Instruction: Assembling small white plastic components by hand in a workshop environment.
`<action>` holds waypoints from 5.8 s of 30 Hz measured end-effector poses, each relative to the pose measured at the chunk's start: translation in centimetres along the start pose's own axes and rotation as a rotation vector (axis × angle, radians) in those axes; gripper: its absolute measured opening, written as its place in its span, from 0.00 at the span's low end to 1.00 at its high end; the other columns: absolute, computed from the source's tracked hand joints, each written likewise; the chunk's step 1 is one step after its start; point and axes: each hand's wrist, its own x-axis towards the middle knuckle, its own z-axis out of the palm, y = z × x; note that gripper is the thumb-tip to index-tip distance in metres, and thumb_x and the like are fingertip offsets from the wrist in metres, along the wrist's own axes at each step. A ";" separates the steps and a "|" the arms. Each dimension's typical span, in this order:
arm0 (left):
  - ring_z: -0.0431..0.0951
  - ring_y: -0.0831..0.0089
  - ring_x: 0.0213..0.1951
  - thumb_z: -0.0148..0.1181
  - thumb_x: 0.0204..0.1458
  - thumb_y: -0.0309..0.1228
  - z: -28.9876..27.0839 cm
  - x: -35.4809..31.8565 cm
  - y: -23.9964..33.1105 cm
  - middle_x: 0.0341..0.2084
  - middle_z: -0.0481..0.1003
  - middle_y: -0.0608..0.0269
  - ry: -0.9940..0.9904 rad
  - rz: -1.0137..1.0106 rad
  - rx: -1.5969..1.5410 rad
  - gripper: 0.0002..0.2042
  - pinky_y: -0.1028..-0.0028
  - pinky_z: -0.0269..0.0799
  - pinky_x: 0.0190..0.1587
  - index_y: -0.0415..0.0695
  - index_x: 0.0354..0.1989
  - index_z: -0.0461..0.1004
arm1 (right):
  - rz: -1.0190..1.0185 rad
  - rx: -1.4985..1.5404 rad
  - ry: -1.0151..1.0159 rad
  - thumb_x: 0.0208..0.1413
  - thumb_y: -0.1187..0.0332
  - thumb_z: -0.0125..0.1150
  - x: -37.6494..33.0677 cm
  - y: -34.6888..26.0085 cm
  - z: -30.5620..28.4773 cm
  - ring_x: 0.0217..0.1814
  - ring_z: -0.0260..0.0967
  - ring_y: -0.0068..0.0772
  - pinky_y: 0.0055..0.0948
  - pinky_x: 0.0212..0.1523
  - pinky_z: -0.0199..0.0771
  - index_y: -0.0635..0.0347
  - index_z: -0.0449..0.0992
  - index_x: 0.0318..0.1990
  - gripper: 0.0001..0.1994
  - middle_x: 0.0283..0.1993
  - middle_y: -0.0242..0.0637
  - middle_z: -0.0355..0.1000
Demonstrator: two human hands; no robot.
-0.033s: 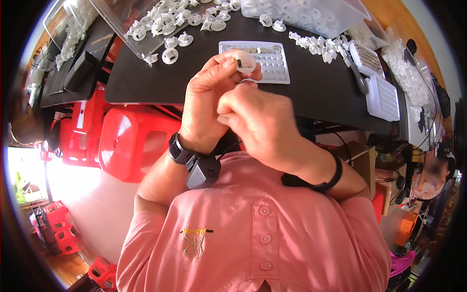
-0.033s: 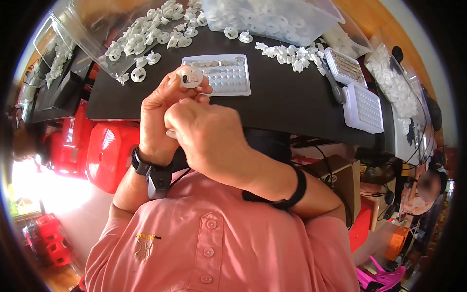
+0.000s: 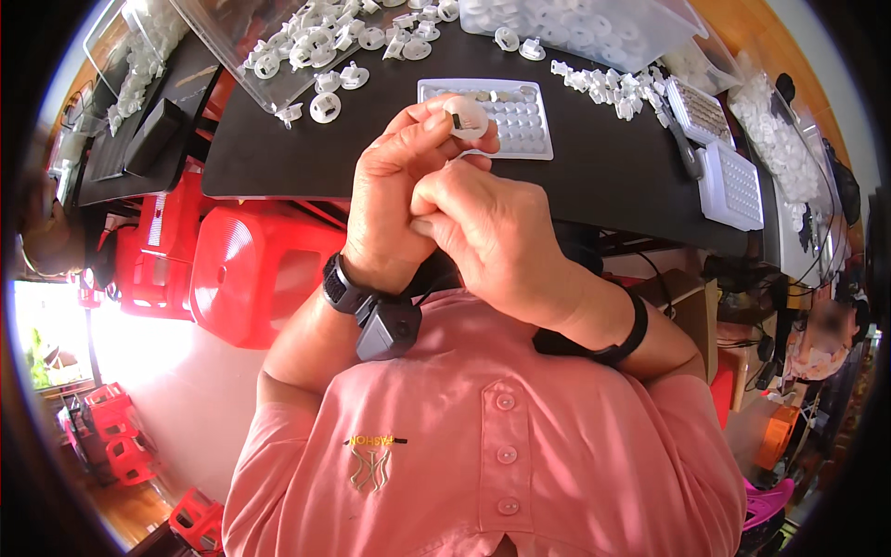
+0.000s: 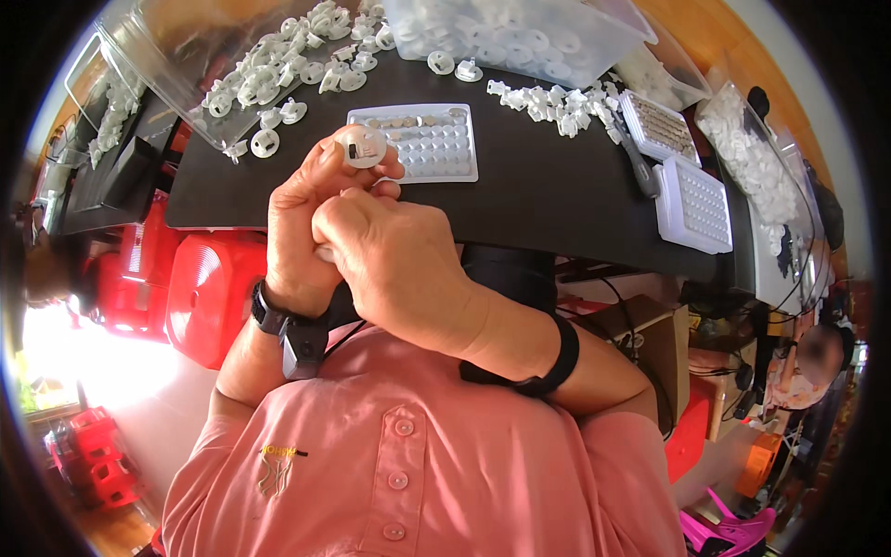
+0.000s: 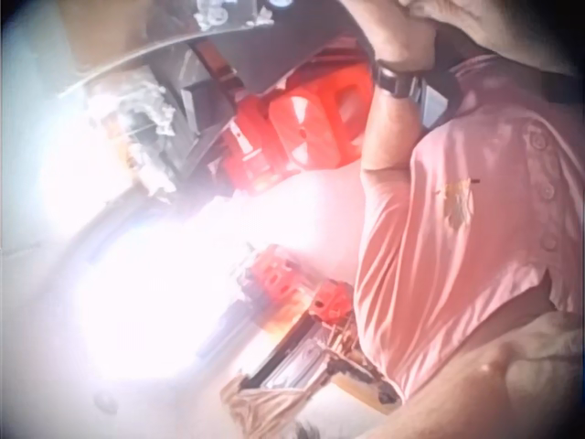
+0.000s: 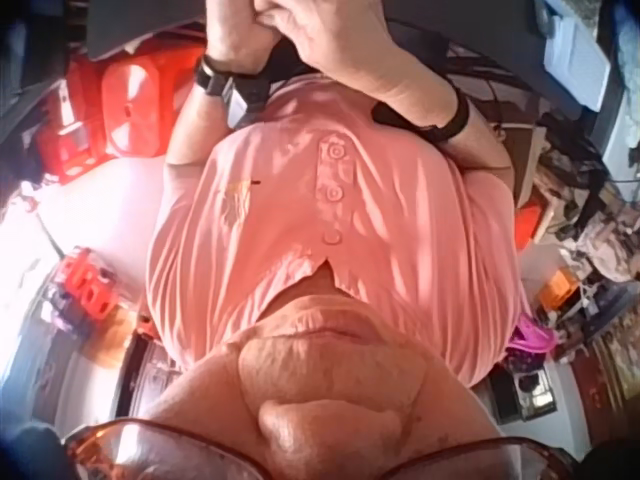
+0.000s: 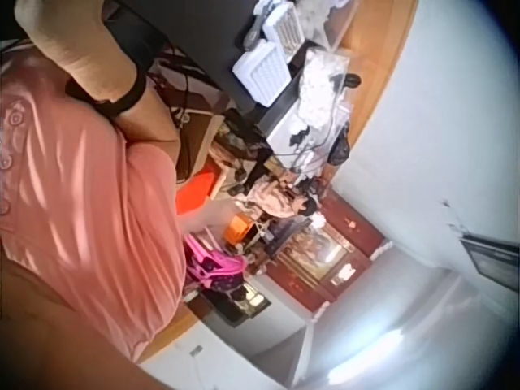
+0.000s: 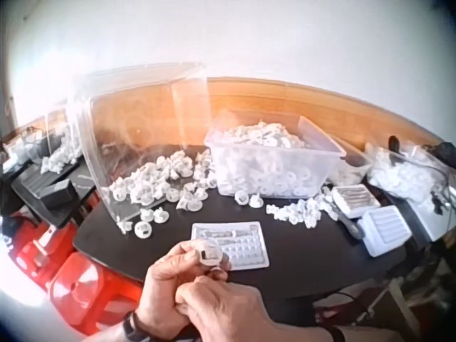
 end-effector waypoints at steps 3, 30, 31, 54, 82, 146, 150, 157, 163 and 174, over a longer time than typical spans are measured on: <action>0.78 0.63 0.44 0.60 0.60 0.33 0.0 -0.3 -0.2 0.40 0.78 0.53 0.020 0.007 0.010 0.13 0.66 0.75 0.50 0.39 0.48 0.72 | 0.052 0.073 0.043 0.51 0.81 0.65 0.3 -0.2 -0.2 0.29 0.73 0.41 0.34 0.30 0.73 0.60 0.76 0.38 0.08 0.31 0.38 0.71; 0.79 0.66 0.40 0.60 0.61 0.27 -1.1 -1.0 -0.6 0.41 0.78 0.56 -0.065 0.057 0.048 0.11 0.67 0.76 0.44 0.34 0.48 0.75 | 0.051 0.190 0.186 0.49 0.87 0.62 1.0 0.6 -4.4 0.33 0.76 0.26 0.24 0.33 0.77 0.66 0.75 0.32 0.07 0.33 0.36 0.74; 0.79 0.66 0.39 0.60 0.60 0.26 -1.1 -1.2 -0.6 0.41 0.78 0.55 -0.085 0.056 0.079 0.11 0.66 0.76 0.42 0.33 0.48 0.76 | 0.052 0.191 0.184 0.49 0.87 0.62 1.1 1.1 -4.3 0.33 0.76 0.26 0.24 0.33 0.77 0.66 0.75 0.32 0.07 0.33 0.36 0.74; 0.79 0.67 0.35 0.65 0.57 0.27 -1.3 -1.8 0.2 0.36 0.80 0.52 -0.082 0.102 0.260 0.13 0.69 0.75 0.36 0.30 0.46 0.76 | 0.360 0.560 0.081 0.52 0.86 0.64 1.2 1.7 -3.1 0.29 0.79 0.28 0.24 0.32 0.79 0.69 0.75 0.30 0.04 0.29 0.41 0.79; 0.79 0.65 0.36 0.62 0.60 0.30 -1.5 -1.9 0.1 0.37 0.79 0.54 -0.136 0.089 0.256 0.11 0.68 0.74 0.36 0.34 0.45 0.76 | 0.771 0.774 -0.015 0.49 0.73 0.71 2.5 1.8 -4.1 0.24 0.72 0.20 0.17 0.25 0.63 0.64 0.77 0.30 0.06 0.24 0.35 0.76; 0.74 0.69 0.42 0.57 0.63 0.34 0.2 -1.0 -0.6 0.41 0.76 0.53 0.022 -0.020 -0.033 0.14 0.70 0.74 0.48 0.39 0.52 0.71 | -0.093 0.118 -0.032 0.48 0.76 0.65 -1.3 0.6 -0.4 0.32 0.72 0.42 0.37 0.30 0.74 0.58 0.75 0.35 0.07 0.33 0.36 0.69; 0.75 0.69 0.41 0.58 0.63 0.34 0.1 -0.7 -0.7 0.41 0.77 0.53 0.005 -0.043 -0.052 0.14 0.69 0.74 0.49 0.38 0.52 0.71 | -0.317 -0.172 0.026 0.48 0.72 0.60 -1.1 0.5 -0.4 0.30 0.69 0.38 0.35 0.28 0.71 0.60 0.73 0.34 0.05 0.31 0.37 0.66; 0.76 0.69 0.42 0.58 0.63 0.31 0.4 -1.0 -1.0 0.42 0.77 0.54 0.032 -0.043 -0.048 0.13 0.69 0.73 0.50 0.37 0.52 0.72 | -0.380 -0.290 0.085 0.49 0.71 0.58 -1.5 1.4 -0.8 0.29 0.68 0.37 0.34 0.29 0.70 0.61 0.74 0.36 0.07 0.32 0.37 0.67; 0.79 0.66 0.39 0.57 0.63 0.29 -0.4 -1.3 -0.6 0.41 0.78 0.54 -0.055 -0.026 0.098 0.13 0.67 0.75 0.44 0.32 0.51 0.73 | -0.374 -0.369 0.434 0.46 0.75 0.63 0.6 4.1 -2.6 0.26 0.70 0.35 0.31 0.24 0.67 0.59 0.75 0.39 0.10 0.29 0.34 0.70; 0.80 0.67 0.35 0.57 0.64 0.28 -0.4 -1.4 -0.8 0.38 0.79 0.53 -0.026 0.014 0.157 0.12 0.68 0.76 0.38 0.31 0.49 0.75 | -0.269 -0.159 0.305 0.49 0.81 0.63 0.6 4.6 -2.2 0.25 0.73 0.35 0.31 0.24 0.72 0.59 0.77 0.38 0.09 0.29 0.33 0.72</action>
